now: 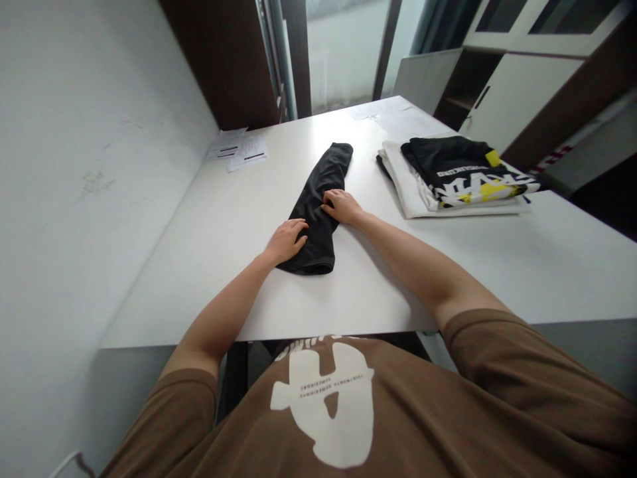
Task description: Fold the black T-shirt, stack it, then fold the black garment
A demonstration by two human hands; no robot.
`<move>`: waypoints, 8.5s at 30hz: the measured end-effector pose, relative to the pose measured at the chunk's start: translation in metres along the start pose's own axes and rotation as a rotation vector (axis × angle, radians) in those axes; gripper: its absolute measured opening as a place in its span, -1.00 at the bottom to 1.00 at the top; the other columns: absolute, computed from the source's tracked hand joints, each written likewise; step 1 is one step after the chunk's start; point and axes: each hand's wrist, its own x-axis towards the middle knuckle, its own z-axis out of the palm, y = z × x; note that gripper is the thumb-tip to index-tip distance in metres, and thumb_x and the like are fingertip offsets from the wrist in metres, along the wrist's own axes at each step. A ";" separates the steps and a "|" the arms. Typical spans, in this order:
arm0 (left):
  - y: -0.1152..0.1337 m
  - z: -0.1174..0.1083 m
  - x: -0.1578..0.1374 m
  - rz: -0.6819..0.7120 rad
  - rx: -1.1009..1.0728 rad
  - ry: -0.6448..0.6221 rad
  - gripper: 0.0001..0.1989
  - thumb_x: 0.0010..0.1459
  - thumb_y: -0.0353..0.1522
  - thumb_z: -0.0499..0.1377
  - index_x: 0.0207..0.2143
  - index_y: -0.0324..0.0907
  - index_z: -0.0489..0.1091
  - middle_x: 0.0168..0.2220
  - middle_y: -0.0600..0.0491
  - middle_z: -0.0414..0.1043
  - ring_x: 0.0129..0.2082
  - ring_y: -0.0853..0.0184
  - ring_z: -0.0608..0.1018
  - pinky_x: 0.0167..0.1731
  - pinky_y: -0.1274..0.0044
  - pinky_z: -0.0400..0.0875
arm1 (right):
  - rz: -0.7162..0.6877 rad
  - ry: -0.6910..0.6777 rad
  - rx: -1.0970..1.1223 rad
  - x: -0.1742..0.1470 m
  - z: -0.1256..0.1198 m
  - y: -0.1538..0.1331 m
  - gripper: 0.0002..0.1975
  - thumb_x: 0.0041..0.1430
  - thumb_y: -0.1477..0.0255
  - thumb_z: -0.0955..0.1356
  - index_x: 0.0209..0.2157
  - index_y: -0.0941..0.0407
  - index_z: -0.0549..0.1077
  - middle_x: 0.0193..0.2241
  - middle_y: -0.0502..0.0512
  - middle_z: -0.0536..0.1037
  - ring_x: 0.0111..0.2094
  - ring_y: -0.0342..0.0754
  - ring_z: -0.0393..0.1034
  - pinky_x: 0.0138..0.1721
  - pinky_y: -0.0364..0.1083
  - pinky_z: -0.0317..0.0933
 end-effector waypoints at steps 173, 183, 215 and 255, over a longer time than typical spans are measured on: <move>0.002 -0.001 -0.001 0.001 0.008 -0.004 -0.67 0.44 -0.37 0.21 0.21 -0.11 0.51 0.40 -0.12 0.48 0.43 0.07 0.48 0.51 0.17 0.33 | -0.006 0.050 0.005 -0.003 -0.001 -0.006 -0.68 0.47 0.14 0.35 0.01 0.06 0.57 0.03 0.32 0.62 0.18 0.38 0.40 0.27 0.35 0.31; 0.003 -0.001 -0.001 -0.005 -0.005 -0.009 -0.66 0.43 -0.38 0.21 0.21 -0.10 0.51 0.41 -0.11 0.47 0.43 0.07 0.47 0.51 0.16 0.33 | -0.005 0.039 0.002 -0.004 -0.004 -0.008 -0.64 0.50 0.10 0.35 0.03 0.07 0.57 0.04 0.34 0.61 0.18 0.39 0.39 0.28 0.37 0.31; 0.008 -0.005 -0.001 -0.009 -0.015 -0.008 -0.80 0.41 -0.41 0.23 0.05 -0.13 0.50 0.37 -0.17 0.50 0.42 0.07 0.49 0.50 0.15 0.36 | -0.006 0.019 -0.033 -0.001 0.002 0.000 -0.78 0.42 0.27 0.38 -0.01 0.05 0.56 0.10 0.30 0.64 0.21 0.30 0.44 0.30 0.26 0.31; 0.037 0.005 -0.008 0.314 0.006 -0.071 -0.69 0.47 -0.33 0.20 0.20 -0.16 0.49 0.40 -0.17 0.45 0.43 0.04 0.46 0.48 0.13 0.35 | -0.032 0.014 0.008 -0.002 0.002 0.000 -0.84 0.47 0.33 0.40 -0.03 0.07 0.57 0.10 0.26 0.65 0.19 0.24 0.46 0.27 0.18 0.33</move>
